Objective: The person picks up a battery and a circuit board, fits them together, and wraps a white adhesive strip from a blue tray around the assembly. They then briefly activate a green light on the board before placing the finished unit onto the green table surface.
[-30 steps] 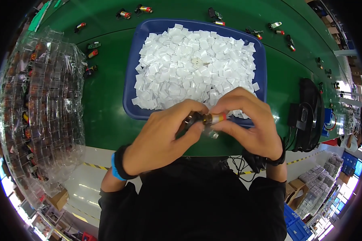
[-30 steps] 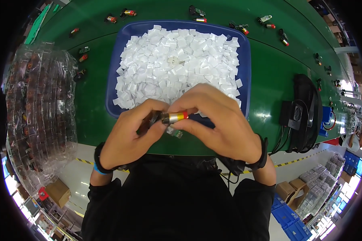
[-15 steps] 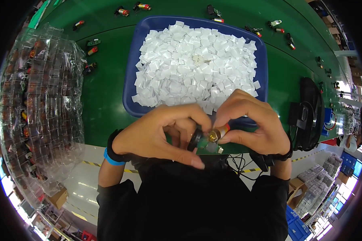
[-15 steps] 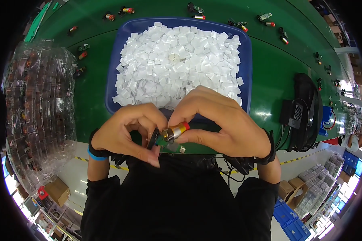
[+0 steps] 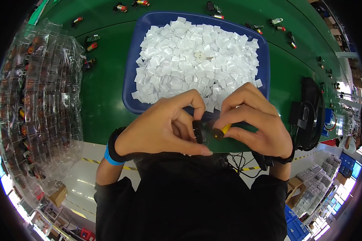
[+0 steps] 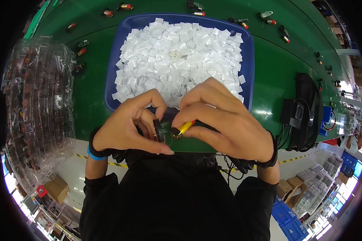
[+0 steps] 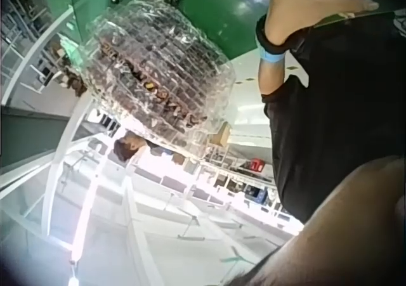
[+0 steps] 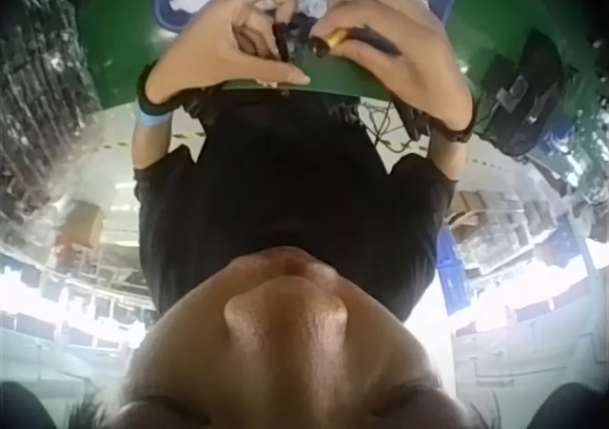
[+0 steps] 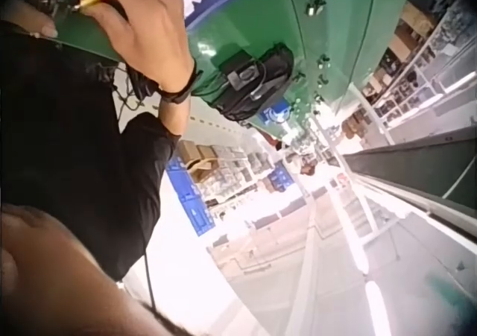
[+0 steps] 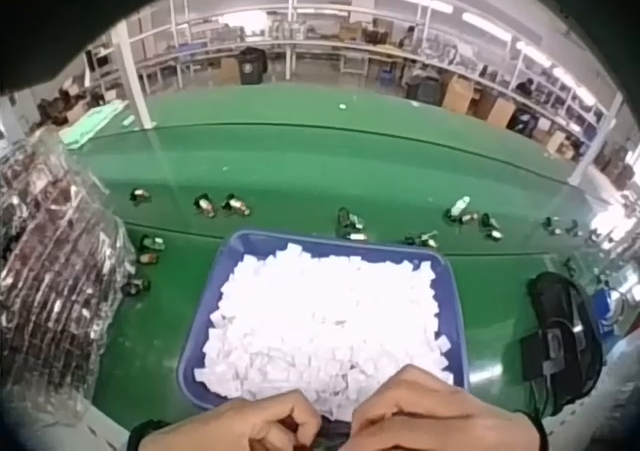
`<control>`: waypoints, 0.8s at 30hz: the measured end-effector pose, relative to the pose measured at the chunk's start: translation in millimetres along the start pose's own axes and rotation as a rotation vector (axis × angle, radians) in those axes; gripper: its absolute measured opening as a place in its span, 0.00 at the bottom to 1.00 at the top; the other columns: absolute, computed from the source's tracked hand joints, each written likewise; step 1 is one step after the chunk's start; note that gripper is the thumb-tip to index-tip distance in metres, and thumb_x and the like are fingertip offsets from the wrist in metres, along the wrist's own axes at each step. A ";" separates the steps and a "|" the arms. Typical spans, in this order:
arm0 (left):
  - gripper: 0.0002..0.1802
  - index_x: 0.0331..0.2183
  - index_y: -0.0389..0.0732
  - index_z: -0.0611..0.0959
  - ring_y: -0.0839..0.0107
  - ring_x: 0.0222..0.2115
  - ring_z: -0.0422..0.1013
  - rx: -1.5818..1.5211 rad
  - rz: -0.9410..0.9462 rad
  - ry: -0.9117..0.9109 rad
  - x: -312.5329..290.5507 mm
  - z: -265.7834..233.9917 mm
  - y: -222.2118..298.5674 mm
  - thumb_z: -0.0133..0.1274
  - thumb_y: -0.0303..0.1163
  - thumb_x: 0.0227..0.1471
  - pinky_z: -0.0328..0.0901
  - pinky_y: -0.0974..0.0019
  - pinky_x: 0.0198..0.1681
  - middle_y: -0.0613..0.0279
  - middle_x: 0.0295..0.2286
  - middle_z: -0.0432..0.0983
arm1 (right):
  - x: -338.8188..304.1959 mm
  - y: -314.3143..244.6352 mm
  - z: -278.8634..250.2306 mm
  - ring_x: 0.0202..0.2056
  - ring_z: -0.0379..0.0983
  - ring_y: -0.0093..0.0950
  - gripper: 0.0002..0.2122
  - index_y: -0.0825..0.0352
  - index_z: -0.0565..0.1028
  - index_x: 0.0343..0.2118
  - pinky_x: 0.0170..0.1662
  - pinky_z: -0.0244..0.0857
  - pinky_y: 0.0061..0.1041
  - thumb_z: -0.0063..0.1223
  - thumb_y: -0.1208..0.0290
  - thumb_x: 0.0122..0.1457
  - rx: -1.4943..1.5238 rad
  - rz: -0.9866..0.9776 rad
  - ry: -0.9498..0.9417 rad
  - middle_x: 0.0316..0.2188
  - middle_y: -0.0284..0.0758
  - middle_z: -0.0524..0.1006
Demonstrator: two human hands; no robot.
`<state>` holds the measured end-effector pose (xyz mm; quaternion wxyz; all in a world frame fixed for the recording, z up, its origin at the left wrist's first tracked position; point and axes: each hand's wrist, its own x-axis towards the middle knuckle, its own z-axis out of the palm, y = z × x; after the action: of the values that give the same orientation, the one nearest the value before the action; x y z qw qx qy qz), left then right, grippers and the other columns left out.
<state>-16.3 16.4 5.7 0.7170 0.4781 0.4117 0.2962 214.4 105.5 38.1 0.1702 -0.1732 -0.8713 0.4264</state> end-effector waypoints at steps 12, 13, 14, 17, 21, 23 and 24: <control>0.30 0.34 0.43 0.65 0.84 0.21 0.72 0.168 0.102 0.137 0.3 0.1 -1.9 0.73 0.28 0.38 0.63 0.80 0.22 0.68 0.21 0.77 | 0.2 -3.3 8.2 0.40 0.70 0.36 0.11 0.68 0.77 0.32 0.43 0.66 0.34 0.66 0.78 0.43 0.081 0.040 -0.010 0.34 0.34 0.78; 0.30 0.34 0.43 0.66 0.84 0.24 0.73 0.186 0.081 0.145 0.0 -0.3 -1.1 0.74 0.26 0.37 0.64 0.81 0.24 0.68 0.24 0.78 | -0.2 -2.4 9.2 0.40 0.70 0.36 0.11 0.68 0.77 0.32 0.43 0.66 0.34 0.66 0.78 0.43 0.082 0.040 -0.011 0.34 0.34 0.78; 0.30 0.34 0.43 0.66 0.84 0.24 0.73 0.186 0.080 0.147 -1.1 0.2 -1.4 0.74 0.26 0.37 0.64 0.81 0.24 0.68 0.24 0.78 | -0.9 -1.3 10.2 0.41 0.71 0.37 0.12 0.68 0.77 0.32 0.43 0.66 0.35 0.66 0.78 0.43 0.061 0.024 0.002 0.33 0.34 0.79; 0.27 0.38 0.41 0.69 0.82 0.28 0.73 0.109 0.175 0.233 -6.0 4.9 -3.5 0.71 0.26 0.42 0.63 0.80 0.23 0.66 0.28 0.77 | -2.9 0.5 10.5 0.42 0.72 0.38 0.12 0.69 0.77 0.33 0.43 0.67 0.36 0.66 0.78 0.43 0.017 0.001 0.029 0.31 0.35 0.80; 0.23 0.43 0.38 0.70 0.80 0.30 0.73 0.184 0.140 0.285 -12.0 10.1 9.1 0.65 0.26 0.49 0.65 0.79 0.24 0.63 0.32 0.76 | -1.8 -0.3 7.6 0.44 0.73 0.39 0.13 0.69 0.78 0.34 0.46 0.68 0.39 0.66 0.79 0.44 -0.128 -0.165 0.084 0.29 0.37 0.82; 0.21 0.44 0.38 0.69 0.80 0.29 0.73 0.096 0.116 0.281 -13.9 12.2 12.2 0.62 0.25 0.51 0.65 0.78 0.24 0.62 0.32 0.75 | -3.2 -5.7 11.1 0.43 0.74 0.39 0.12 0.69 0.79 0.34 0.48 0.68 0.42 0.67 0.79 0.44 -0.020 -0.102 0.149 0.30 0.38 0.83; 0.20 0.45 0.37 0.69 0.79 0.28 0.73 0.008 0.092 0.275 -14.5 13.3 13.1 0.59 0.25 0.54 0.66 0.77 0.24 0.62 0.32 0.75 | -3.7 -7.9 12.8 0.43 0.74 0.40 0.12 0.69 0.79 0.34 0.48 0.69 0.43 0.67 0.79 0.45 0.034 -0.069 0.181 0.30 0.38 0.83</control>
<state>-12.2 3.5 25.1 0.6377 0.4544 0.4849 0.3896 210.7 90.6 36.5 0.2658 -0.1783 -0.8505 0.4175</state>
